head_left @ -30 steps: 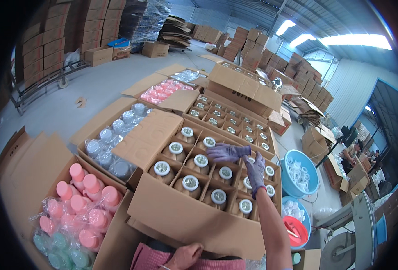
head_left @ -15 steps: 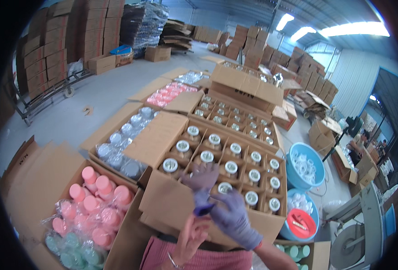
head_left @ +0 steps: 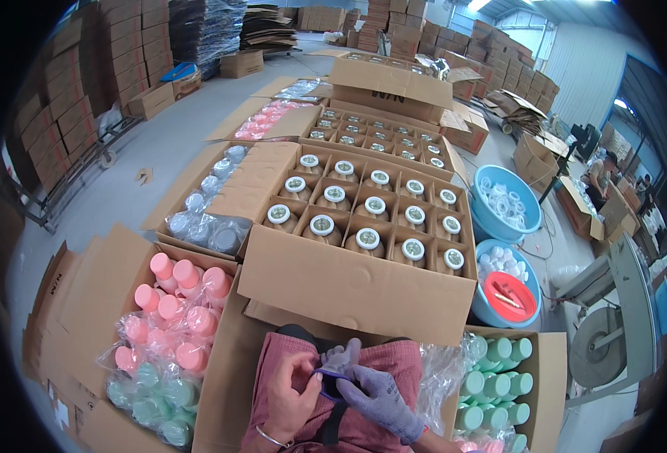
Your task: The person assembles thermos bottles by inserting a metal inner liner into the plastic body, screwing on the lid, and wrapping each unit in plastic. They handle pink and white bottles, repeatedly performing the same sequence of actions.
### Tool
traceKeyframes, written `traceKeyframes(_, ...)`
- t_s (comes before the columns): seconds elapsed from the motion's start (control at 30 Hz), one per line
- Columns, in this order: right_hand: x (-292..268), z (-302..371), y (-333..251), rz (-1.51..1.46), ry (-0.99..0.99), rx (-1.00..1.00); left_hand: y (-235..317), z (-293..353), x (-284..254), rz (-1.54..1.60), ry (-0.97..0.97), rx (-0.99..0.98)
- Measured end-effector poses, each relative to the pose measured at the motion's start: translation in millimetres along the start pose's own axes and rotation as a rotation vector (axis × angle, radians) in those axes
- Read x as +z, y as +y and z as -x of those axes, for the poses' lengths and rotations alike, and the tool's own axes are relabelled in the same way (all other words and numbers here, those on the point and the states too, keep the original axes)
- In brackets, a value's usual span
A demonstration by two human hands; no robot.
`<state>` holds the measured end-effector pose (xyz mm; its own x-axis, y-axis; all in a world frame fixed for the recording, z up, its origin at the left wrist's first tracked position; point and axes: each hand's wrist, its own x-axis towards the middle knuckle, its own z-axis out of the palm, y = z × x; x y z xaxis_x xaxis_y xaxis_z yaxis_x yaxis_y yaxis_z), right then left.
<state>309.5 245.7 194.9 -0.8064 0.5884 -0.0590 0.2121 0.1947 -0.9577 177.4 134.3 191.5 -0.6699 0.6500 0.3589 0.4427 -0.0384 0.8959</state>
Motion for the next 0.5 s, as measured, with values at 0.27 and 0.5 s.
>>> traceKeyframes(0.27,8.4,7.0,5.8,-0.544,0.038,0.121,23.0,10.2,-0.4,-0.307,-0.433,0.343)
traceKeyframes(0.5,26.7,18.9,12.8,0.56,-0.151,-0.728,-74.8,22.8,6.1,-0.033,-0.827,0.227)
